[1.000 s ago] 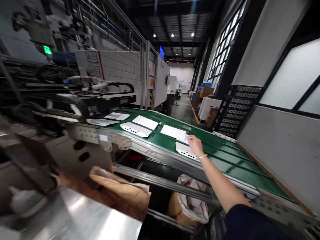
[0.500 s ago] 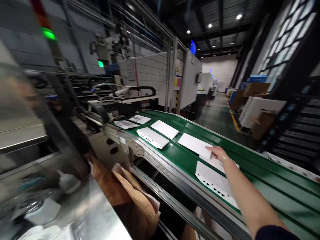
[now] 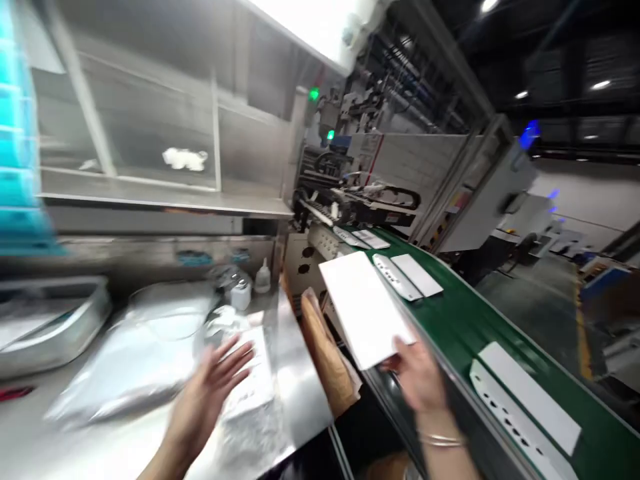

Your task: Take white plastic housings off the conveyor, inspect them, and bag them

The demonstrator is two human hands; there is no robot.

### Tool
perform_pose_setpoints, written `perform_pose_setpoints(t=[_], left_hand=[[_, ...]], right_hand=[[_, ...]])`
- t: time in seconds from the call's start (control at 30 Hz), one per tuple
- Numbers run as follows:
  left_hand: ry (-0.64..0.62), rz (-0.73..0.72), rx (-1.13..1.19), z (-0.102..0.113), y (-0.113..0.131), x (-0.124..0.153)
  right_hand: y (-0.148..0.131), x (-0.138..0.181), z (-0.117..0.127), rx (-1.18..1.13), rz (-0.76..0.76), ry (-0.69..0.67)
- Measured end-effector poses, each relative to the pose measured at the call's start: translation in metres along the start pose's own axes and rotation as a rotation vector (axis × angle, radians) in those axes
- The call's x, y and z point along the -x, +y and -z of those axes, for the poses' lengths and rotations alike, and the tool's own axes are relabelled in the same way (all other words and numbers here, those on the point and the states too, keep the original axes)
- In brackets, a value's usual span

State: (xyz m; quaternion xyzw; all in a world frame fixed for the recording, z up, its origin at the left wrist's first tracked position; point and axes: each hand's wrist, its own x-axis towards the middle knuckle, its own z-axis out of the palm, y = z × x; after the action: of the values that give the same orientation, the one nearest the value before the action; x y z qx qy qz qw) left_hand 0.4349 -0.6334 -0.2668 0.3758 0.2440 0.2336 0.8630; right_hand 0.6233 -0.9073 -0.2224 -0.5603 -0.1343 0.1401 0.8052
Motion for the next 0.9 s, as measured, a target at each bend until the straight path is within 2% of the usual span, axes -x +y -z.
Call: perform_pose_setpoints(t=[0.07,0.1,0.13,0.2,0.27,0.33,0.4,0.47,0.6,0.7,0.8,0.9], left_hand=[[-0.092,0.035,0.161,0.012,0.010,0.011],[-0.123,0.020,0.209,0.020,0.015,0.015],[-0.076,0.041,0.259,0.031,0.020,0.019],[-0.033,0.096,0.310,0.061,0.031,0.026],[0.004,0.140,0.340,0.095,0.040,0.034],[0.054,0.130,0.361,0.125,0.046,0.042],[0.118,0.109,0.376,0.145,0.049,0.046],[0.181,0.083,0.380,0.157,0.049,0.047],[0.241,0.059,0.366,0.162,0.047,0.043],[0.244,0.072,0.352,0.156,0.044,0.040],[0.262,0.063,0.333,0.143,0.041,0.035],[0.316,0.049,0.330,0.134,0.037,0.029]], right_hand=[[0.067,0.048,-0.093,-0.064,-0.096,-0.213],[0.096,0.071,-0.130,-0.074,-0.150,-0.276],[0.122,0.094,-0.158,-0.071,-0.197,-0.314],[0.157,0.129,-0.192,-0.022,-0.285,-0.345],[0.175,0.150,-0.207,0.065,-0.361,-0.375],[0.182,0.159,-0.211,0.156,-0.425,-0.446],[0.184,0.159,-0.211,0.219,-0.475,-0.535],[0.184,0.153,-0.212,0.276,-0.497,-0.584],[0.183,0.118,-0.224,0.454,-0.344,-0.553],[0.185,0.077,-0.249,0.489,-0.167,-0.451],[0.188,0.035,-0.278,0.682,0.106,-0.477],[0.192,-0.003,-0.288,0.977,0.360,-0.472]])
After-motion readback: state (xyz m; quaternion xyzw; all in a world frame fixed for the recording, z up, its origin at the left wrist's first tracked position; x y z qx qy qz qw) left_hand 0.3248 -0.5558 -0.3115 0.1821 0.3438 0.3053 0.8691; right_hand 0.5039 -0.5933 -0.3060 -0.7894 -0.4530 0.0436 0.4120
